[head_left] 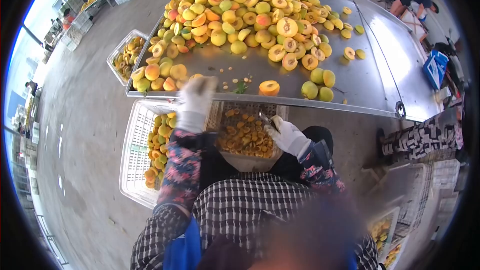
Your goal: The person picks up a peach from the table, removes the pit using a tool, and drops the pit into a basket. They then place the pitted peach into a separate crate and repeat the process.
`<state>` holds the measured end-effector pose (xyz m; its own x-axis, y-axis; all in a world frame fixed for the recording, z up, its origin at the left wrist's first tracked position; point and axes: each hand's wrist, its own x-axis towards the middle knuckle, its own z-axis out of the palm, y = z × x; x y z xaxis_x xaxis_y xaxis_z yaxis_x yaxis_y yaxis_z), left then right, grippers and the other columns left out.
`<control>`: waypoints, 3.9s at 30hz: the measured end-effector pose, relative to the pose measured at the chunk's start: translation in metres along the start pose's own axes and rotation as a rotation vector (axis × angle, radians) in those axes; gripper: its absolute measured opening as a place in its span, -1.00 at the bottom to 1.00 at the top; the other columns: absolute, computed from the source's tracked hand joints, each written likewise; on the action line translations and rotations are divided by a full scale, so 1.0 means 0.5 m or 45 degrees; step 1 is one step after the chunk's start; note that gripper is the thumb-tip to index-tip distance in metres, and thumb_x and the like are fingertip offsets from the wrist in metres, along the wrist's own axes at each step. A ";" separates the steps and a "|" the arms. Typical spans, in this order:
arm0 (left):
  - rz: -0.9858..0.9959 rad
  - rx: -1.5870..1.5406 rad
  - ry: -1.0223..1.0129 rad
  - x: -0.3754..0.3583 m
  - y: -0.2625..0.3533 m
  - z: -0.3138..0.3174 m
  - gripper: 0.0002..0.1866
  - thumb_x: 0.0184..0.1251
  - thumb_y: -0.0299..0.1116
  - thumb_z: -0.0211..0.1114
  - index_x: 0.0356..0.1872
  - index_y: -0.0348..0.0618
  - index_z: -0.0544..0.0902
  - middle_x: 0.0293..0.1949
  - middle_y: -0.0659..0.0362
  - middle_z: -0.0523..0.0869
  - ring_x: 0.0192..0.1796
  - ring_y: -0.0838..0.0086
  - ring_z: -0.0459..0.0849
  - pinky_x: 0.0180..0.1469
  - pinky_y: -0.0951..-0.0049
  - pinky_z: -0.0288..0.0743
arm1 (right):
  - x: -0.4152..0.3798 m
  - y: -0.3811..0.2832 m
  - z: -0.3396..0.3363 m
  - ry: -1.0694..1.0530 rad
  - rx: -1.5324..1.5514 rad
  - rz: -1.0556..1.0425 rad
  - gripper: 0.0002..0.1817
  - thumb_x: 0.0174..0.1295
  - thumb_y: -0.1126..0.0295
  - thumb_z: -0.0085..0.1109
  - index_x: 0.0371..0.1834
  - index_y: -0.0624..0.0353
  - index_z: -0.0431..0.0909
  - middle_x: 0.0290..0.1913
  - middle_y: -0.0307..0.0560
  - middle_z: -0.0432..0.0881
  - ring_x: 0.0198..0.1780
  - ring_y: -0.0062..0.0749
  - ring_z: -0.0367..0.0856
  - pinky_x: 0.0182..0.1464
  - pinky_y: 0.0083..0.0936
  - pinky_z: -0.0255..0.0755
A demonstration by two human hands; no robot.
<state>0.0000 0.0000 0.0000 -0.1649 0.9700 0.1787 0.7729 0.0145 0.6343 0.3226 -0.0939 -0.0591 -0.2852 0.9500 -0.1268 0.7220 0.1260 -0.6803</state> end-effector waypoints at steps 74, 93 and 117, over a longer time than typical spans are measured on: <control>-0.082 -1.784 -0.495 -0.140 0.230 0.104 -0.44 0.58 0.07 -0.11 0.13 -0.26 0.53 -0.08 0.17 0.64 -0.09 0.55 0.60 0.01 0.51 0.51 | 0.015 -0.163 -0.085 0.414 -0.586 -0.447 -0.69 0.21 0.29 0.17 -0.08 0.19 0.38 -0.35 0.03 0.63 -0.39 -0.01 0.65 -0.39 -0.20 0.49; 0.133 -1.226 -0.381 -0.117 0.181 0.131 -0.53 0.60 -0.11 -0.17 -0.16 -0.31 0.59 -0.28 0.08 0.70 -0.21 0.43 0.64 -0.06 0.46 0.51 | 0.007 -0.161 -0.059 0.165 -0.218 -0.331 -0.66 0.33 0.24 0.07 -0.03 0.25 0.28 -0.46 0.24 0.62 -0.36 0.24 0.62 -0.30 -0.01 0.45; 0.099 -1.452 -0.132 -0.109 0.214 0.164 -0.59 0.60 -0.13 -0.16 -0.03 -0.27 0.52 -0.16 0.13 0.61 -0.13 0.47 0.59 -0.04 0.47 0.52 | 0.027 -0.163 -0.030 0.418 0.265 -0.304 -0.66 0.38 0.21 0.02 -0.01 0.26 0.28 -0.41 0.36 0.59 -0.30 0.32 0.58 -0.27 0.05 0.41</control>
<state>0.1422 -0.0316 -0.0035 -0.0486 0.9747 0.2182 -0.2345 -0.2235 0.9461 0.2694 -0.0872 0.0053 -0.1890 0.9459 0.2639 0.5089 0.3241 -0.7974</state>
